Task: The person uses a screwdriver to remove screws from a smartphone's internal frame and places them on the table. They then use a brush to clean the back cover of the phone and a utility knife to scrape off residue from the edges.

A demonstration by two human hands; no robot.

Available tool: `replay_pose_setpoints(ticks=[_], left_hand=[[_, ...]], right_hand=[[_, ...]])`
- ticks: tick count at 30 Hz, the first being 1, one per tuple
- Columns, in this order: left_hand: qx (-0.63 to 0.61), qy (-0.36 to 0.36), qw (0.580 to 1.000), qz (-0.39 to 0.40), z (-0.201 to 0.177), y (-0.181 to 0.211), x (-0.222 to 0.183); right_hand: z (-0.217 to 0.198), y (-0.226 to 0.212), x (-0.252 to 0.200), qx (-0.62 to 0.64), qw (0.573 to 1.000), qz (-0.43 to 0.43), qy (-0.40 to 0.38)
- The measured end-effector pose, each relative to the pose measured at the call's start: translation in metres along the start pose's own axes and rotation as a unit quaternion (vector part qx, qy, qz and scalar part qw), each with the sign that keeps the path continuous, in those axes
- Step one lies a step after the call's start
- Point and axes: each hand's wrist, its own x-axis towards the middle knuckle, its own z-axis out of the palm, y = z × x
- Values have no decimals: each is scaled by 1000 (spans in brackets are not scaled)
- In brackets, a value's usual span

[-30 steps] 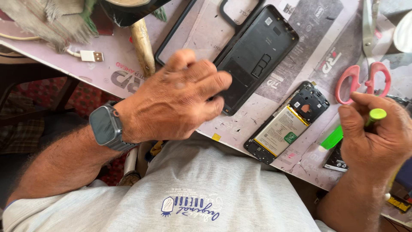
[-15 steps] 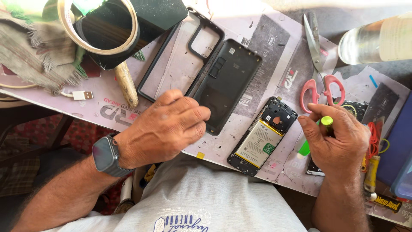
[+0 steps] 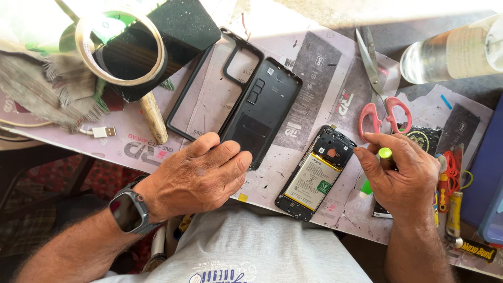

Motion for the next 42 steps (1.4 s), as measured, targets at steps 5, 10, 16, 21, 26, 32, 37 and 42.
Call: replay_pose_setpoints(ticks=[5, 10, 16, 21, 26, 32, 37, 42], left_hand=[[-16, 46, 999, -1, 9, 3, -4], [-29, 59, 998, 0, 12, 4, -10], [-27, 64, 998, 1, 15, 3, -14], [-21, 67, 998, -8, 14, 5, -12], [-26, 62, 998, -9, 12, 3, -9], [-55, 15, 998, 1, 15, 4, -4], [-56, 39, 998, 11, 14, 15, -4], [6, 39, 992, -120, 6, -2, -4]], right_hand=[[0, 0, 1, -4, 1000, 14, -6], [1, -1, 2, -9, 1000, 0, -8], [2, 0, 2, -10, 1000, 4, -9], [2, -1, 2, -18, 1000, 6, -5], [4, -2, 2, -15, 1000, 5, -12], [3, 1, -3, -35, 999, -20, 4], [4, 2, -4, -33, 999, -3, -1], [6, 6, -7, -39, 999, -5, -4]])
